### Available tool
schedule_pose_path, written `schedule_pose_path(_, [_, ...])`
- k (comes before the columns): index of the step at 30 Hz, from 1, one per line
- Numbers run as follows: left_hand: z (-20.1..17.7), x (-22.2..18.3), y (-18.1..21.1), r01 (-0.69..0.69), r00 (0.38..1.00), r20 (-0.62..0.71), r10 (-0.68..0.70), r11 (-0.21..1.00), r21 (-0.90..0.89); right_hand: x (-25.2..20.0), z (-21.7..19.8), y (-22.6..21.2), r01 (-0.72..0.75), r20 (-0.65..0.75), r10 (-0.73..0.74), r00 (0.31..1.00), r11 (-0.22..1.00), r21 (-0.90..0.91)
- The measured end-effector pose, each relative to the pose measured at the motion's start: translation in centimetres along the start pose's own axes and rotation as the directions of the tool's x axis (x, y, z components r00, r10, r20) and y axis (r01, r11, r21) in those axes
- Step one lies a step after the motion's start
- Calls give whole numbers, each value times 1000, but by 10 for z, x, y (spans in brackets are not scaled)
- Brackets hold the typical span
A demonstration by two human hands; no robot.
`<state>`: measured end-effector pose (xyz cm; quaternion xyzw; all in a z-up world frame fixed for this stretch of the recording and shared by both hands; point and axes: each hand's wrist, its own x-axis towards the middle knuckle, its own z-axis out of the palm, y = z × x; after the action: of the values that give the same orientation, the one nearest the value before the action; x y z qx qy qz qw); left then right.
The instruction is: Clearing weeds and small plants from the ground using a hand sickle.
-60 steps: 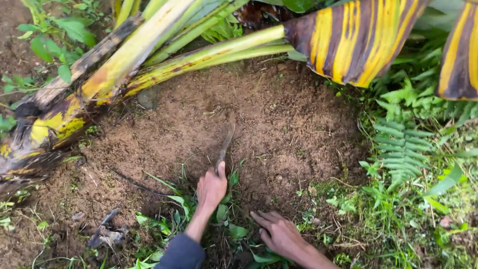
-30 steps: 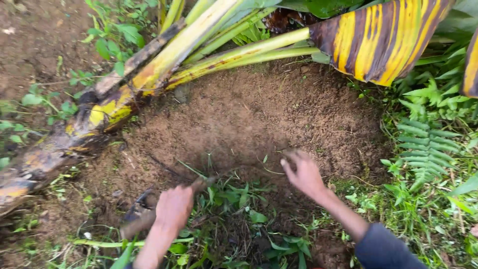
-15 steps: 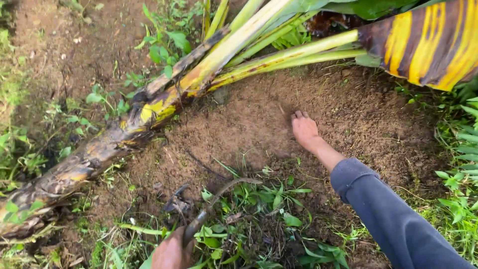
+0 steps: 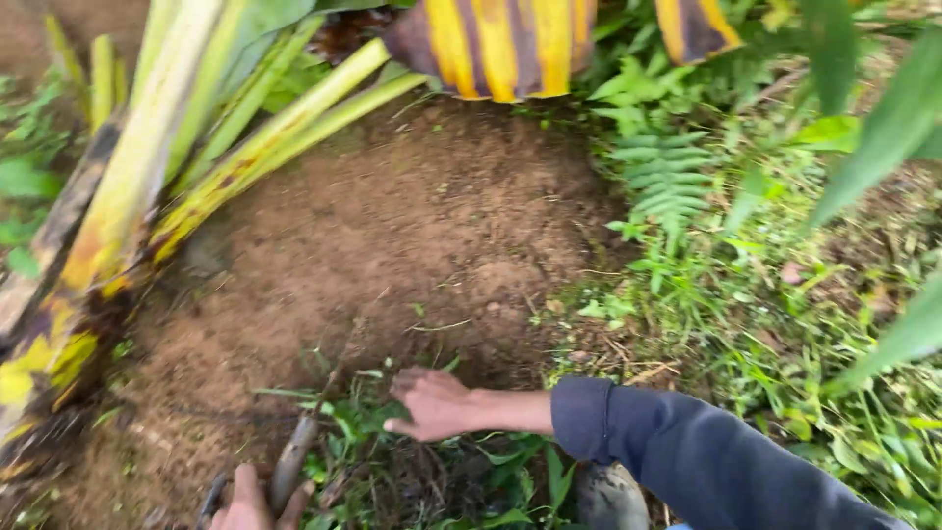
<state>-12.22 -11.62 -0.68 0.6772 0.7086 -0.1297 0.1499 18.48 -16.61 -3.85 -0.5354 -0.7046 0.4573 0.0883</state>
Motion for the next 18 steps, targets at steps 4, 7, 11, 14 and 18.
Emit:
schedule_pose_path(4, [-36,0,110,-108,962,269,46,970,220,-48,-1,1,25,69,-30,997,997,76])
schedule_pose_path(7, [-21,5,150,-176,906,420,50,948,267,-86,8,42,187,-265,-134,955,965,187])
schedule_pose_path(11, [24,12,171,-254,882,449,140,945,204,-155,-32,124,-132,-618,107,779,991,5])
schedule_pose_path(14, [21,-18,211,-333,809,549,210,934,133,-205,-71,181,-500,-686,116,718,772,-392])
schedule_pose_path(18, [16,-63,262,-609,558,753,350,788,86,-264,-91,247,-741,-588,479,651,567,-359])
